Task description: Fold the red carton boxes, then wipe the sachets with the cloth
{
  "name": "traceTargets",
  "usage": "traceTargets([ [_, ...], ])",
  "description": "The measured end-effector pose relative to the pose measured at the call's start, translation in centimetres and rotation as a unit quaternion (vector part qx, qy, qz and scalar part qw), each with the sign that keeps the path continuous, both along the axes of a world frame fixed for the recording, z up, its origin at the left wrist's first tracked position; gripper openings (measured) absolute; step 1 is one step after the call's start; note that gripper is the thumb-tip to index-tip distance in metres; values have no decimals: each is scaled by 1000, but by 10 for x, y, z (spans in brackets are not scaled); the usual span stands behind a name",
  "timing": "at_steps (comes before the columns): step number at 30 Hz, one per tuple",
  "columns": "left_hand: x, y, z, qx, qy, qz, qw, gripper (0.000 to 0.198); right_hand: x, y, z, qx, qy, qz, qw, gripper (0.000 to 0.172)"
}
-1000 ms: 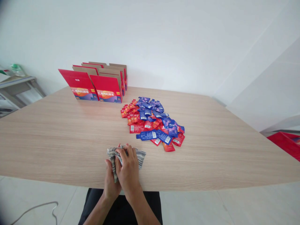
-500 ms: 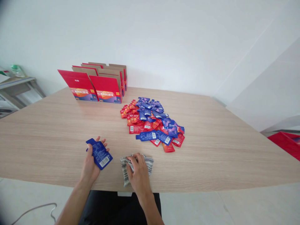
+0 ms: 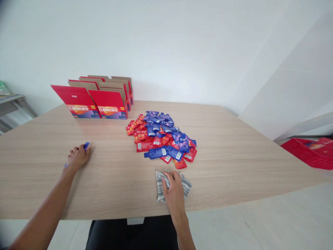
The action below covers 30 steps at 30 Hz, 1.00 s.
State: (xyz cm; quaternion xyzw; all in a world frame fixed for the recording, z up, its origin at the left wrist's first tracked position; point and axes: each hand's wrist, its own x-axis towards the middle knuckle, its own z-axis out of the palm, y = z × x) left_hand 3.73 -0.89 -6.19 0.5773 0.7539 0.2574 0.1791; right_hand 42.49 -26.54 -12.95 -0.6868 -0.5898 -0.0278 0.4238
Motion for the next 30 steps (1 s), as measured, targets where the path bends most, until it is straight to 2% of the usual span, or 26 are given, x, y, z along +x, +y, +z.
traceTargets([
  [3, -8, 7, -3, -9, 67, -7, 998, 54, 12, -4, -4, 0, -7, -23, 1000, 21],
  [7, -15, 15, 1, -10, 115, -18, 993, 60, 23, -8, -10, -1, -18, -41, 999, 22],
  [10, 3, 10, 0, 24, 138, -69, 988, 68, 28, -8, -14, 0, -24, -41, 999, 22],
  [13, 54, -8, -13, 63, 137, -212, 965, 56, 29, -6, -17, 0, -27, -36, 999, 22],
  [16, 123, -29, -36, 92, 122, -393, 907, 45, 29, -4, -17, -2, -32, -29, 999, 21],
  [19, 182, -36, -53, 119, 119, -467, 868, 50, 28, -4, -17, -3, -40, -23, 999, 21],
  [21, 207, -31, -59, 136, 123, -471, 863, 54, 29, -5, -17, -4, -47, -21, 999, 21],
  [23, 219, -20, -60, 149, 129, -459, 866, 55, 29, -6, -17, -4, -52, -19, 998, 21],
  [27, 221, -6, -60, 151, 148, -421, 882, 52, 29, -6, -16, -3, -53, -17, 998, 20],
  [30, 215, -11, -61, 146, 161, -391, 895, 55, 29, -5, -16, -1, -47, -17, 999, 20],
])
